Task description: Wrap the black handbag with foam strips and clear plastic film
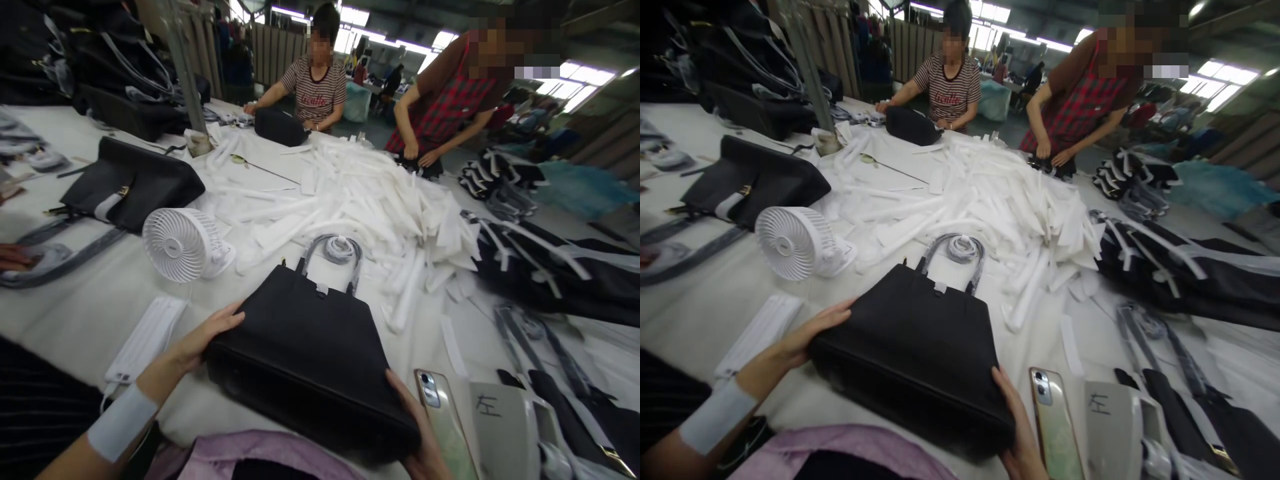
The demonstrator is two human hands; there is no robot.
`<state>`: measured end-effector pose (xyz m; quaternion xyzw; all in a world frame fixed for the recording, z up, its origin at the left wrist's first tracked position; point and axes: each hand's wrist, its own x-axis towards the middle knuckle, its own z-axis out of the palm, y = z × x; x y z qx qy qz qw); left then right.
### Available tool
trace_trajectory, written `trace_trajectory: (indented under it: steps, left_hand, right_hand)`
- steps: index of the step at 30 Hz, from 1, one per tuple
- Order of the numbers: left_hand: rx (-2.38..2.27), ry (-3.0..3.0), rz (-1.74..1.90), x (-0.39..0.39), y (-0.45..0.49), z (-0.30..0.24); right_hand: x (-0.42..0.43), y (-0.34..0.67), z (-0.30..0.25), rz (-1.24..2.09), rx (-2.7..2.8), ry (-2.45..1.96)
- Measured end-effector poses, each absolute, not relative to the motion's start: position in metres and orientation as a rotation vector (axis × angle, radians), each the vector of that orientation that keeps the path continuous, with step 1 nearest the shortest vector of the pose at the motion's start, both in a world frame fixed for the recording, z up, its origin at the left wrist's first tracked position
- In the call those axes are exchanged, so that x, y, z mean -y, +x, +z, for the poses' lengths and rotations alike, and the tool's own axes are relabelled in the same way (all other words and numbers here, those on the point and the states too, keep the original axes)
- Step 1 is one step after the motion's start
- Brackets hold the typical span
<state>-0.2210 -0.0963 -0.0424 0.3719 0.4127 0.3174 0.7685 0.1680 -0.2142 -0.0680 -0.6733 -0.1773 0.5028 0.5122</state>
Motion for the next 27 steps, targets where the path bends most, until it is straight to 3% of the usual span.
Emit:
trace_trajectory:
  steps: [6,14,27]
  left_hand:
    - [-0.948,0.760,0.496,0.068,-0.229,-0.044]
    - [-0.970,1.176,0.330,0.067,-0.240,-0.017]
    - [-1.229,1.388,0.394,0.033,-0.201,-0.056]
  right_hand:
    - [0.193,0.171,-0.057,1.203,0.241,-1.690]
    - [0.163,0.169,-0.059,1.406,0.561,-1.743]
    - [0.120,0.179,-0.084,1.259,0.715,-1.879]
